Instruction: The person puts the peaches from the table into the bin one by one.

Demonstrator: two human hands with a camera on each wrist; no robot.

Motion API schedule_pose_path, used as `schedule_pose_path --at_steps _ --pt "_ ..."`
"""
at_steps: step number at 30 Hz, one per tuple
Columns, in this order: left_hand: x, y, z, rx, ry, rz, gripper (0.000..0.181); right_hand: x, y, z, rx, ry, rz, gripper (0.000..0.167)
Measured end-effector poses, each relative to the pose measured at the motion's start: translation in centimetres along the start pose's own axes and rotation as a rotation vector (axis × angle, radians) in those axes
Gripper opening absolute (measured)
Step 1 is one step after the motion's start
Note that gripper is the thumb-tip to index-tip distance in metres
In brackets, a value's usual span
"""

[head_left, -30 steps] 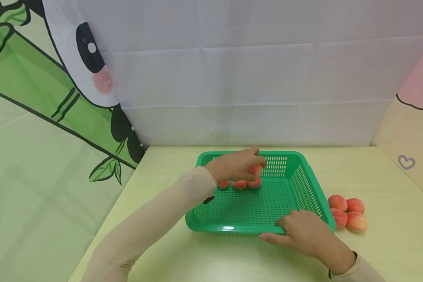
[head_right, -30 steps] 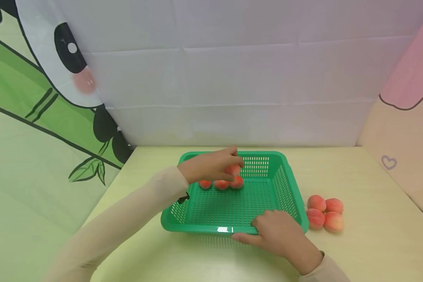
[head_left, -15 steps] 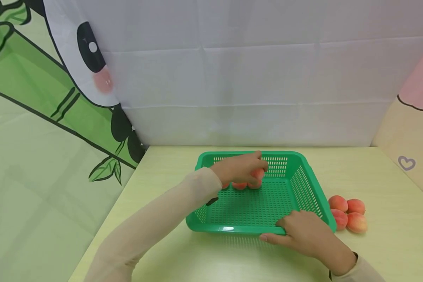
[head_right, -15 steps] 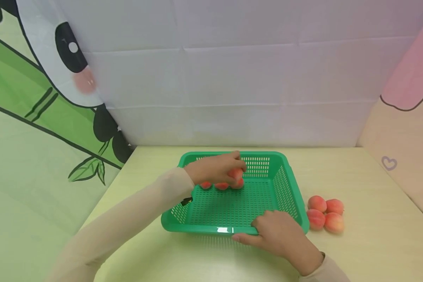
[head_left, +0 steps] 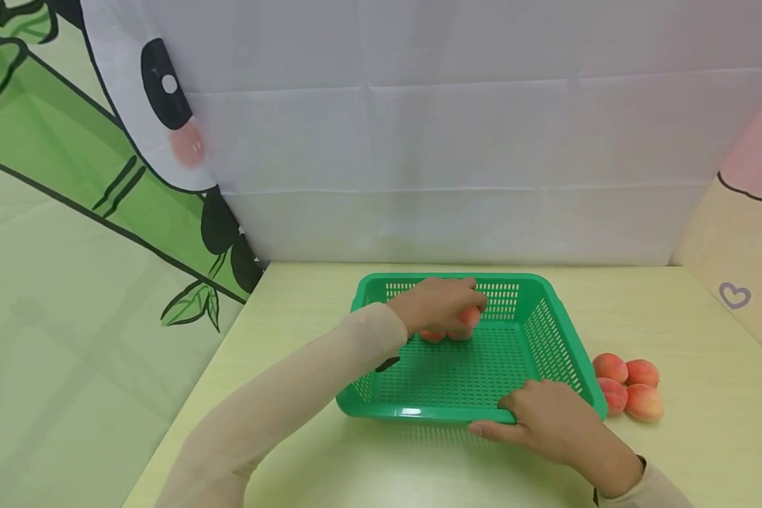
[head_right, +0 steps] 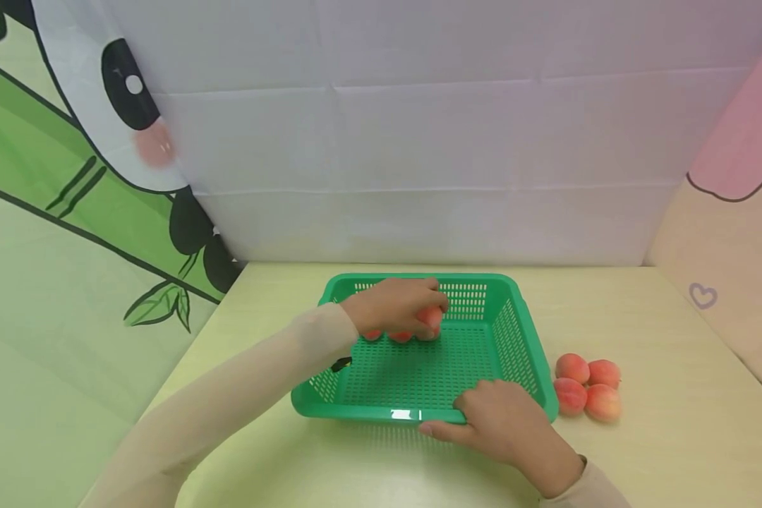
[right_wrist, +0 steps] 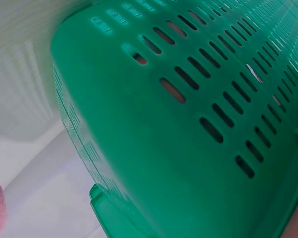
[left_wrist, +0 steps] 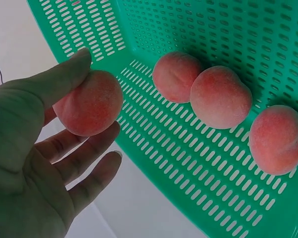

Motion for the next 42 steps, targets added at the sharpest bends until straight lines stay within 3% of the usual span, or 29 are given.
schedule_pose_path --at_steps 16,27,32,42 --pt "-1.0 0.4 0.2 -0.01 0.009 -0.009 0.036 0.0 0.1 0.1 0.013 -0.005 0.007 0.061" --pt "-1.6 1.0 0.4 0.104 -0.062 -0.018 0.048 0.0 0.0 0.1 0.003 -0.012 0.017 0.061" --pt "-1.9 1.2 0.5 0.131 -0.069 -0.014 0.04 0.0 -0.1 0.0 0.001 -0.013 0.013 0.06" --pt "-3.1 1.5 0.6 -0.04 0.002 -0.017 0.03 0.0 -0.1 0.0 -0.014 -0.006 0.005 0.062"
Point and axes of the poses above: each hand's wrist, its own x-axis away from the middle knuckle, its own y-axis out of the palm, z = x × y, the point moved 2 cm from there along -x, towards the middle knuckle, and after that the axes turned 15 degrees about y, right-handed, at the moved point
